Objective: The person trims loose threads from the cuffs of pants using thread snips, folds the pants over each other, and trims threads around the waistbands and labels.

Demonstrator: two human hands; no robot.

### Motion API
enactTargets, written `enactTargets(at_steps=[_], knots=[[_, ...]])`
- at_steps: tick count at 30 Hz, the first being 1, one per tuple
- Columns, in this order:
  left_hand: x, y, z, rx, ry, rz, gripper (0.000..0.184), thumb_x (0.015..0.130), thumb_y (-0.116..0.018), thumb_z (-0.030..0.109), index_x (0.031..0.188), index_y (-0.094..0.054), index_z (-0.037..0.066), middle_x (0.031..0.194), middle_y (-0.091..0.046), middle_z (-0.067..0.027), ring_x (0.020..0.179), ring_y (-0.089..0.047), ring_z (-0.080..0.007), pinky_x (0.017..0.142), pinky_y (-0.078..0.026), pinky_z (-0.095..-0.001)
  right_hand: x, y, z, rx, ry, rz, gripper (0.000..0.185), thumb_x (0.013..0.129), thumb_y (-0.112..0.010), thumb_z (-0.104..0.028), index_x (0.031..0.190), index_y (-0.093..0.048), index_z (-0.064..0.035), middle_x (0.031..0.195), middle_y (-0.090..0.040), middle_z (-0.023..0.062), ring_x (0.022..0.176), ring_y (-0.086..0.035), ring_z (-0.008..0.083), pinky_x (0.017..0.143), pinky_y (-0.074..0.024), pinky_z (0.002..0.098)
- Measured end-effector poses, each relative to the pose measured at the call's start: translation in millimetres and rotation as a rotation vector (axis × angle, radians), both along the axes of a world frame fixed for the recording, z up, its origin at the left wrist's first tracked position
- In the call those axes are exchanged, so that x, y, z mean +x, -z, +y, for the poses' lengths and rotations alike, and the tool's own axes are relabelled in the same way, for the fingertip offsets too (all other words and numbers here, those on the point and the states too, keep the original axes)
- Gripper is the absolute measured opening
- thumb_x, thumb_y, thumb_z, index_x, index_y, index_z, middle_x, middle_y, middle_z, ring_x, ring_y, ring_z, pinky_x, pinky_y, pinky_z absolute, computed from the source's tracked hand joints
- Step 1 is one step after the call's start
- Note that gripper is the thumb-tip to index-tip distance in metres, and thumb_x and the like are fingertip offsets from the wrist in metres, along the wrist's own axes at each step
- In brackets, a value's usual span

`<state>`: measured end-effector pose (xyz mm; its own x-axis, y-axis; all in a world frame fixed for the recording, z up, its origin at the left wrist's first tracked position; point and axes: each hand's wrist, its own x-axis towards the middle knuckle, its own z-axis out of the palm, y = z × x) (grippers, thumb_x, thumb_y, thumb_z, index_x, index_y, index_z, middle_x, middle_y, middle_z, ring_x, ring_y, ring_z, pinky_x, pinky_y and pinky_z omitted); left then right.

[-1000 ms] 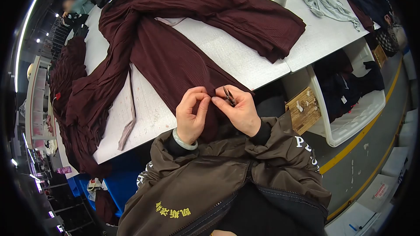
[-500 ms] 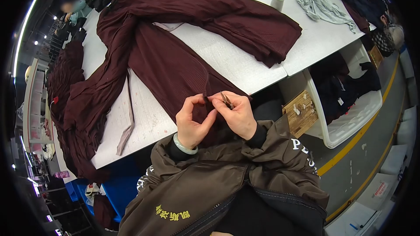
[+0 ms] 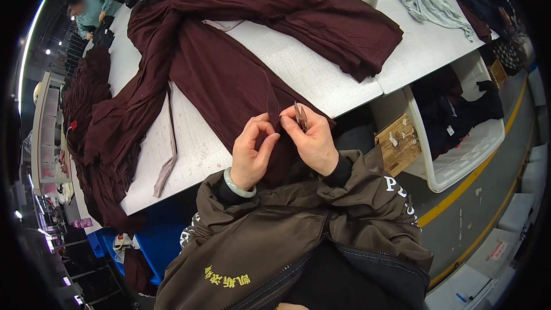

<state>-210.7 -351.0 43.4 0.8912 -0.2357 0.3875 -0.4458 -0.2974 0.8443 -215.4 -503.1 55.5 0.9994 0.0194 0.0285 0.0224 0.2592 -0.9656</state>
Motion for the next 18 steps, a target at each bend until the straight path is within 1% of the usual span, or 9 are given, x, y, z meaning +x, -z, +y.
enactTargets(at_steps=[2, 6, 7, 11, 13, 14, 16, 17, 18], knots=[[3, -4, 0, 0.017, 0.001, -0.028, 0.011, 0.083, -0.061, 0.000, 0.092, -0.054, 0.001, 0.101, -0.061, -0.0100, 0.086, -0.056, -0.0161, 0.083, -0.042, -0.0223, 4, 0, -2, 0.036, 0.004, 0.049, 0.009, 0.092, -0.054, -0.005, 0.097, -0.059, -0.0013, 0.072, -0.053, -0.0023, 0.059, -0.040, 0.0040, 0.055, -0.0330, 0.0156], [6, -14, 9, -0.558, -0.023, 0.478, 0.010, 0.087, -0.060, 0.003, 0.095, -0.055, 0.001, 0.103, -0.060, -0.0092, 0.088, -0.055, -0.0137, 0.078, -0.043, -0.0239, 14, 13, -14, 0.290, -0.142, 0.157, 0.014, 0.094, -0.051, -0.008, 0.105, -0.059, -0.0029, 0.078, -0.053, -0.0019, 0.061, -0.043, 0.0064, 0.058, -0.0362, 0.0179], [8, -13, 12, -0.558, -0.030, 0.481, 0.010, 0.087, -0.060, 0.003, 0.095, -0.055, 0.001, 0.103, -0.060, -0.0092, 0.088, -0.055, -0.0137, 0.078, -0.043, -0.0239, 15, 15, -11, 0.292, -0.147, 0.163, 0.014, 0.094, -0.051, -0.008, 0.105, -0.059, -0.0029, 0.078, -0.053, -0.0019, 0.061, -0.043, 0.0064, 0.058, -0.0362, 0.0179], [31, -3, 26, -0.742, 0.093, 0.745, 0.009, 0.090, -0.058, 0.005, 0.095, -0.053, 0.000, 0.093, -0.060, -0.0042, 0.078, -0.052, -0.0092, 0.070, -0.042, -0.0201, 24, 20, 7, 0.262, 0.018, 0.119, 0.013, 0.095, -0.051, -0.011, 0.102, -0.059, -0.0030, 0.078, -0.050, -0.0031, 0.056, -0.040, 0.0046, 0.051, -0.0335, 0.0172], [20, -15, 39, -0.485, 0.177, 0.731, 0.004, 0.088, -0.056, 0.001, 0.091, -0.054, 0.001, 0.079, -0.058, -0.0013, 0.066, -0.051, -0.0088, 0.060, -0.040, -0.0195, 26, 24, 5, 0.250, 0.048, 0.096, 0.013, 0.095, -0.052, -0.012, 0.101, -0.059, -0.0038, 0.078, -0.049, -0.0037, 0.054, -0.038, 0.0040, 0.049, -0.0325, 0.0168], [12, -16, 43, -0.487, 0.175, 0.731, 0.004, 0.088, -0.056, 0.001, 0.091, -0.054, 0.001, 0.079, -0.058, -0.0013, 0.066, -0.051, -0.0088, 0.060, -0.040, -0.0195, 26, 26, 1, 0.244, 0.054, 0.081, 0.012, 0.095, -0.052, -0.013, 0.100, -0.059, -0.0045, 0.078, -0.049, -0.0042, 0.052, -0.038, 0.0036, 0.048, -0.0319, 0.0165], [-10, -17, 54, 0.259, -0.135, 0.238, 0.007, 0.082, -0.057, -0.005, 0.085, -0.056, 0.002, 0.071, -0.056, -0.0012, 0.060, -0.050, -0.0093, 0.058, -0.041, -0.0194, 27, 30, -6, 0.236, 0.057, 0.062, 0.011, 0.095, -0.053, -0.014, 0.099, -0.058, -0.0057, 0.078, -0.048, -0.0049, 0.050, -0.036, 0.0030, 0.046, -0.0309, 0.0160], [-22, -16, 65, 0.427, -0.236, 0.338, 0.008, 0.080, -0.058, -0.005, 0.084, -0.058, 0.001, 0.070, -0.057, -0.0020, 0.061, -0.051, -0.0100, 0.058, -0.042, -0.0200, 28, 31, -10, 0.233, 0.056, 0.057, 0.011, 0.095, -0.053, -0.015, 0.098, -0.058, -0.0060, 0.078, -0.048, -0.0051, 0.050, -0.036, 0.0028, 0.046, -0.0305, 0.0158], [-30, -15, 77, 0.596, -0.337, 0.441, 0.009, 0.077, -0.060, -0.005, 0.083, -0.059, 0.001, 0.070, -0.057, -0.0029, 0.061, -0.052, -0.0108, 0.059, -0.043, -0.0205, 28, 33, -13, 0.281, 0.038, 0.111, 0.011, 0.095, -0.053, -0.015, 0.099, -0.058, -0.0059, 0.077, -0.048, -0.0047, 0.050, -0.036, 0.0026, 0.045, -0.0302, 0.0159]])
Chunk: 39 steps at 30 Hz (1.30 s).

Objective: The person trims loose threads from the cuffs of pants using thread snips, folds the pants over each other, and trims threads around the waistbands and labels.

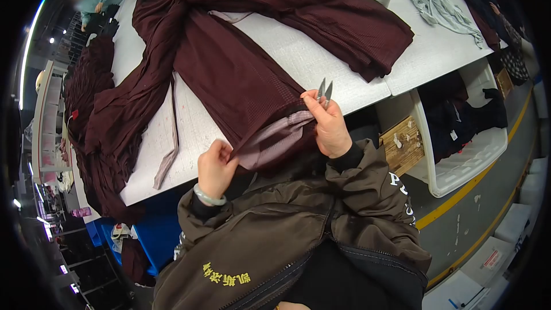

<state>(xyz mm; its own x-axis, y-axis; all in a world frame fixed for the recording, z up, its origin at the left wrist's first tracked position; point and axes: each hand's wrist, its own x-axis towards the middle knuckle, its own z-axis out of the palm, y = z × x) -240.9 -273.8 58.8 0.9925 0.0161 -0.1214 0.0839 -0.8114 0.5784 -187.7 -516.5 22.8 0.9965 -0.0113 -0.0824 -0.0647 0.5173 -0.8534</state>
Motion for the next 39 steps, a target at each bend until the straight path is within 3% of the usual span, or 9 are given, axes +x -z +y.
enactTargets(at_steps=[1, 3, 8, 13, 18, 24, 29, 33, 39], knots=[[-5, 5, 13, 0.002, -0.010, 0.007, 0.009, 0.077, -0.060, -0.005, 0.083, -0.059, 0.001, 0.070, -0.057, -0.0029, 0.061, -0.052, -0.0108, 0.059, -0.043, -0.0205, -1, 1, -3, 0.050, -0.026, 0.053, 0.011, 0.095, -0.053, -0.015, 0.099, -0.059, -0.0058, 0.077, -0.049, -0.0043, 0.050, -0.037, 0.0025, 0.044, -0.0298, 0.0161], [-14, 14, 33, -0.690, -0.209, 0.268, 0.022, 0.072, -0.064, -0.002, 0.093, -0.059, 0.001, 0.078, -0.061, -0.0054, 0.067, -0.056, -0.0172, 0.063, -0.047, -0.0261, -2, 1, -3, 0.148, -0.084, 0.160, 0.012, 0.095, -0.052, -0.015, 0.100, -0.059, -0.0055, 0.077, -0.049, -0.0036, 0.049, -0.038, 0.0022, 0.042, -0.0290, 0.0164], [11, 25, 4, -0.390, -0.098, -0.495, 0.022, 0.071, -0.066, -0.001, 0.093, -0.062, 0.001, 0.089, -0.062, -0.0071, 0.079, -0.057, -0.0204, 0.074, -0.046, -0.0293, -7, -22, 4, 0.028, -0.166, 0.310, 0.009, 0.093, -0.056, -0.015, 0.090, -0.059, -0.0073, 0.073, -0.048, -0.0049, 0.046, -0.032, 0.0011, 0.042, -0.0275, 0.0152], [39, -3, -50, -0.365, 0.417, -0.716, 0.023, 0.071, -0.073, 0.004, 0.093, -0.067, 0.003, 0.093, -0.064, -0.0073, 0.092, -0.054, -0.0202, 0.083, -0.044, -0.0314, -12, -22, 2, 0.158, -0.331, 0.358, 0.010, 0.093, -0.057, -0.016, 0.086, -0.058, -0.0085, 0.066, -0.047, -0.0047, 0.045, -0.030, 0.0005, 0.042, -0.0269, 0.0145], [55, 10, -71, -0.209, 0.542, -0.914, 0.024, 0.065, -0.073, 0.002, 0.089, -0.069, 0.005, 0.091, -0.063, -0.0045, 0.085, -0.056, -0.0206, 0.076, -0.046, -0.0301, -10, -24, 0, 0.220, -0.364, 0.376, 0.011, 0.092, -0.058, -0.016, 0.084, -0.057, -0.0095, 0.062, -0.046, -0.0052, 0.045, -0.030, 0.0005, 0.042, -0.0272, 0.0142], [53, 11, -74, -0.427, 0.488, -0.763, 0.013, 0.071, -0.072, 0.000, 0.083, -0.068, 0.004, 0.086, -0.064, -0.0045, 0.072, -0.057, -0.0168, 0.068, -0.047, -0.0261, -10, -25, 1, 0.172, -0.348, 0.376, 0.010, 0.092, -0.059, -0.015, 0.084, -0.057, -0.0090, 0.064, -0.047, -0.0049, 0.045, -0.030, 0.0004, 0.042, -0.0270, 0.0145], [43, 11, -79, -0.885, 0.128, -0.284, 0.005, 0.082, -0.067, 0.003, 0.086, -0.066, 0.000, 0.086, -0.066, -0.0067, 0.065, -0.060, -0.0133, 0.062, -0.048, -0.0207, -12, -26, 2, 0.064, -0.299, 0.361, 0.018, 0.095, -0.053, -0.021, 0.084, -0.058, -0.0076, 0.064, -0.047, -0.0039, 0.046, -0.028, 0.0006, 0.042, -0.0240, 0.0155], [45, 17, -80, -1.213, -0.041, -0.040, 0.008, 0.090, -0.061, 0.005, 0.090, -0.063, -0.003, 0.091, -0.068, -0.0113, 0.066, -0.064, -0.0134, 0.064, -0.049, -0.0186, -14, -27, 6, -0.148, 0.131, 0.048, 0.029, 0.098, -0.045, -0.029, 0.086, -0.058, -0.0057, 0.062, -0.045, -0.0022, 0.045, -0.026, 0.0019, 0.042, -0.0195, 0.0160], [36, 14, -75, -1.166, 0.026, -0.096, 0.008, 0.092, -0.057, 0.004, 0.095, -0.061, -0.002, 0.106, -0.066, -0.0179, 0.080, -0.066, -0.0170, 0.071, -0.052, -0.0209, -35, -38, -9, -0.110, -0.144, 0.159, 0.041, 0.100, -0.040, -0.037, 0.083, -0.057, -0.0046, 0.063, -0.044, -0.0027, 0.046, -0.026, 0.0023, 0.041, -0.0184, 0.0175]])
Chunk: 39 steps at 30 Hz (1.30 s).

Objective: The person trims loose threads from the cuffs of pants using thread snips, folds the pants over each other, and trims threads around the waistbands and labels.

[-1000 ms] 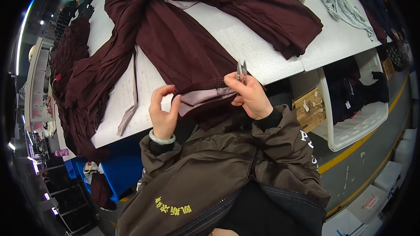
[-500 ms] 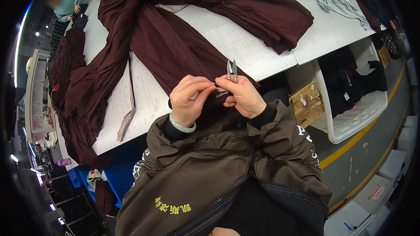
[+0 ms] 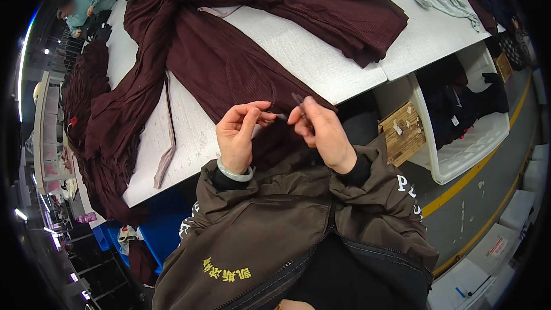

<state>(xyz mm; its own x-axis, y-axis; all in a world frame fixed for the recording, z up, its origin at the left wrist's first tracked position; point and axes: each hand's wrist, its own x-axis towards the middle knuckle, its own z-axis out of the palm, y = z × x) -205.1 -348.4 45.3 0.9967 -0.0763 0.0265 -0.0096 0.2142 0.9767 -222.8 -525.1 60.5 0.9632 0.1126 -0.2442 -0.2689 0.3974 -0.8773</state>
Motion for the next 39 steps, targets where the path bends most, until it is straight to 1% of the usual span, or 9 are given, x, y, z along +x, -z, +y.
enactTargets(at_steps=[4, 14, 17, 19, 21, 25, 29, 34, 39], knots=[[-5, 4, 0, -0.089, 0.003, -0.026, 0.007, 0.091, -0.057, 0.002, 0.094, -0.062, -0.002, 0.112, -0.063, -0.0177, 0.084, -0.065, -0.0163, 0.074, -0.049, -0.0208, -2, 5, 8, 0.089, -0.294, 0.188, 0.038, 0.100, -0.039, -0.032, 0.083, -0.057, -0.0041, 0.058, -0.041, -0.0019, 0.046, -0.024, 0.0035, 0.041, -0.0165, 0.0170], [-11, -3, 10, 0.219, 0.111, -0.227, 0.003, 0.085, -0.061, 0.000, 0.086, -0.064, 0.000, 0.118, -0.061, -0.0154, 0.085, -0.060, -0.0150, 0.076, -0.047, -0.0229, 4, 15, 9, 0.274, -0.270, 0.211, 0.038, 0.100, -0.042, -0.036, 0.084, -0.056, -0.0044, 0.055, -0.040, -0.0029, 0.044, -0.023, 0.0036, 0.041, -0.0163, 0.0178], [-2, -13, 55, 0.052, 0.588, -0.252, 0.003, 0.082, -0.063, 0.002, 0.083, -0.064, 0.000, 0.111, -0.063, -0.0141, 0.084, -0.059, -0.0167, 0.075, -0.046, -0.0247, 9, 20, -14, 0.449, -0.136, 0.156, 0.041, 0.098, -0.045, -0.041, 0.088, -0.058, -0.0033, 0.057, -0.040, -0.0031, 0.045, -0.024, 0.0019, 0.040, -0.0166, 0.0170], [7, -12, 70, 0.060, 0.583, -0.335, 0.008, 0.082, -0.063, 0.004, 0.088, -0.065, 0.000, 0.106, -0.063, -0.0132, 0.083, -0.058, -0.0184, 0.076, -0.046, -0.0255, 18, 19, -25, 0.111, 0.095, -0.154, 0.029, 0.096, -0.054, -0.031, 0.095, -0.060, -0.0023, 0.062, -0.046, -0.0015, 0.047, -0.029, 0.0021, 0.042, -0.0196, 0.0149], [13, -19, 48, 0.610, 0.128, -0.376, 0.008, 0.082, -0.063, 0.007, 0.085, -0.064, 0.000, 0.101, -0.064, -0.0112, 0.085, -0.057, -0.0193, 0.078, -0.046, -0.0268, 24, 34, -20, -0.099, 0.066, -0.234, 0.026, 0.094, -0.056, -0.028, 0.097, -0.060, -0.0022, 0.063, -0.047, -0.0012, 0.049, -0.031, 0.0025, 0.044, -0.0219, 0.0146], [36, 23, 21, 1.138, -0.016, -0.727, 0.011, 0.086, -0.059, 0.007, 0.093, -0.061, 0.000, 0.105, -0.063, -0.0103, 0.087, -0.056, -0.0183, 0.078, -0.045, -0.0265, 30, 56, -13, -0.746, 0.001, -0.490, 0.020, 0.089, -0.062, -0.018, 0.102, -0.061, -0.0018, 0.069, -0.052, -0.0002, 0.054, -0.038, 0.0036, 0.049, -0.0287, 0.0137], [35, 34, 15, 0.238, 0.234, -0.138, 0.012, 0.085, -0.064, 0.006, 0.095, -0.058, 0.002, 0.093, -0.064, -0.0060, 0.083, -0.057, -0.0133, 0.077, -0.046, -0.0231, 25, 40, -28, -0.132, -0.205, 0.003, 0.026, 0.083, -0.066, -0.006, 0.107, -0.059, 0.0001, 0.083, -0.058, 0.0001, 0.061, -0.041, 0.0047, 0.056, -0.0322, 0.0164], [17, -5, 15, -0.314, 0.217, 0.278, 0.012, 0.088, -0.063, 0.004, 0.096, -0.055, 0.003, 0.090, -0.064, -0.0052, 0.077, -0.056, -0.0075, 0.071, -0.044, -0.0164, 25, 48, -22, -0.292, -0.105, -0.300, 0.024, 0.083, -0.066, -0.006, 0.106, -0.060, 0.0003, 0.082, -0.057, -0.0009, 0.065, -0.044, 0.0068, 0.059, -0.0361, 0.0199], [14, -16, 20, -0.271, 0.212, 0.288, 0.009, 0.089, -0.061, 0.003, 0.092, -0.053, 0.005, 0.081, -0.063, -0.0032, 0.068, -0.055, -0.0030, 0.063, -0.041, -0.0110, 17, 10, -9, -0.565, 0.202, -0.671, 0.020, 0.080, -0.070, -0.011, 0.097, -0.061, -0.0033, 0.072, -0.055, -0.0011, 0.058, -0.045, 0.0091, 0.058, -0.0380, 0.0222]])
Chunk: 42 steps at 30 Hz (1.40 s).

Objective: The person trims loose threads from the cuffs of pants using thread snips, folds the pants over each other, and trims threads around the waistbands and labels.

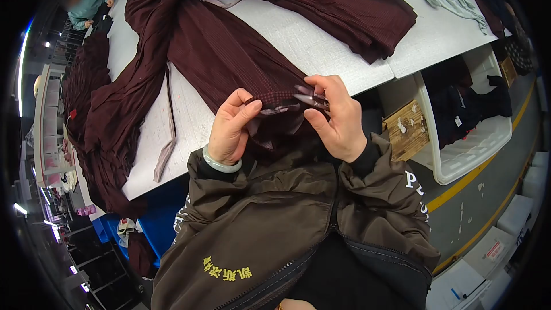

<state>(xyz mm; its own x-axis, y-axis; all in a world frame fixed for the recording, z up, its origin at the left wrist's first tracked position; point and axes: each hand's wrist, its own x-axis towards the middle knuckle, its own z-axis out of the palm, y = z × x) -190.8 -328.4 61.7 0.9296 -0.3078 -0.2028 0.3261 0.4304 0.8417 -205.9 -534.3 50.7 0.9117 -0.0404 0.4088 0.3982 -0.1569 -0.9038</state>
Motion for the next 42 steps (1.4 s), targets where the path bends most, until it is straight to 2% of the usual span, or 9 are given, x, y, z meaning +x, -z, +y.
enactTargets(at_steps=[1, 5, 10, 21, 25, 26, 36, 41, 42], knots=[[-1, -2, 0, 0.000, 0.003, 0.004, 0.009, 0.089, -0.061, 0.003, 0.092, -0.053, 0.005, 0.081, -0.063, -0.0032, 0.068, -0.055, -0.0030, 0.063, -0.041, -0.0110, -3, -6, 1, -0.031, 0.045, -0.057, 0.020, 0.080, -0.070, -0.012, 0.095, -0.061, -0.0038, 0.071, -0.055, -0.0011, 0.057, -0.045, 0.0094, 0.058, -0.0383, 0.0226], [-3, -8, 2, 0.056, 0.042, 0.013, 0.013, 0.089, -0.060, 0.001, 0.098, -0.052, 0.006, 0.082, -0.064, -0.0028, 0.074, -0.063, -0.0084, 0.068, -0.048, -0.0154, -8, -18, 1, -0.492, 0.078, -0.225, 0.021, 0.077, -0.072, -0.018, 0.091, -0.062, -0.0066, 0.068, -0.054, -0.0008, 0.054, -0.045, 0.0122, 0.056, -0.0396, 0.0248], [-4, -13, 1, 0.092, 0.004, 0.037, 0.014, 0.089, -0.060, 0.001, 0.099, -0.051, 0.006, 0.083, -0.065, -0.0044, 0.075, -0.064, -0.0093, 0.070, -0.049, -0.0160, -6, -13, 5, -0.613, 0.152, -0.408, 0.023, 0.076, -0.073, -0.022, 0.090, -0.062, -0.0075, 0.069, -0.055, -0.0004, 0.054, -0.047, 0.0138, 0.056, -0.0408, 0.0256], [-3, -13, -2, 0.113, 0.033, -0.006, 0.014, 0.090, -0.059, 0.001, 0.100, -0.050, 0.004, 0.084, -0.065, -0.0070, 0.075, -0.065, -0.0107, 0.070, -0.049, -0.0158, -1, -13, 9, -0.657, 0.188, -0.475, 0.019, 0.076, -0.072, -0.019, 0.087, -0.062, -0.0081, 0.071, -0.057, -0.0014, 0.054, -0.048, 0.0133, 0.055, -0.0402, 0.0254], [-3, -17, -6, 0.118, -0.014, 0.043, 0.013, 0.088, -0.061, 0.001, 0.097, -0.051, 0.004, 0.075, -0.063, -0.0023, 0.062, -0.053, -0.0022, 0.056, -0.037, -0.0104, 0, -13, 11, -0.672, 0.171, -0.504, 0.018, 0.075, -0.073, -0.017, 0.086, -0.063, -0.0083, 0.071, -0.058, -0.0018, 0.055, -0.048, 0.0128, 0.055, -0.0401, 0.0256], [-3, -17, -6, 0.118, -0.014, 0.042, 0.013, 0.088, -0.061, 0.001, 0.097, -0.051, 0.004, 0.075, -0.063, -0.0023, 0.062, -0.053, -0.0022, 0.056, -0.037, -0.0104, 0, -13, 11, -0.672, 0.172, -0.505, 0.018, 0.075, -0.073, -0.017, 0.086, -0.063, -0.0083, 0.071, -0.058, -0.0018, 0.055, -0.048, 0.0128, 0.055, -0.0401, 0.0256], [-3, -14, -4, 0.124, -0.020, 0.028, 0.013, 0.088, -0.061, 0.001, 0.098, -0.051, 0.003, 0.075, -0.062, -0.0020, 0.062, -0.053, -0.0024, 0.058, -0.038, -0.0106, 1, -10, 9, -0.656, 0.151, -0.507, 0.018, 0.073, -0.074, -0.016, 0.086, -0.064, -0.0083, 0.072, -0.059, -0.0010, 0.052, -0.047, 0.0136, 0.052, -0.0393, 0.0251], [0, -10, 1, 0.131, 0.049, 0.009, 0.016, 0.090, -0.058, 0.001, 0.104, -0.050, 0.003, 0.084, -0.064, -0.0064, 0.076, -0.064, -0.0100, 0.071, -0.050, -0.0169, 1, -10, 8, -0.567, 0.082, -0.432, 0.018, 0.074, -0.073, -0.011, 0.088, -0.063, -0.0071, 0.073, -0.059, -0.0021, 0.052, -0.046, 0.0106, 0.049, -0.0367, 0.0232], [-1, -11, 0, 0.171, 0.026, -0.030, 0.016, 0.090, -0.058, 0.001, 0.104, -0.051, 0.003, 0.083, -0.064, -0.0061, 0.075, -0.063, -0.0100, 0.070, -0.050, -0.0171, 5, -12, 7, -0.359, -0.005, -0.233, 0.017, 0.075, -0.072, -0.009, 0.089, -0.062, -0.0067, 0.073, -0.059, -0.0020, 0.052, -0.045, 0.0096, 0.048, -0.0358, 0.0226]])
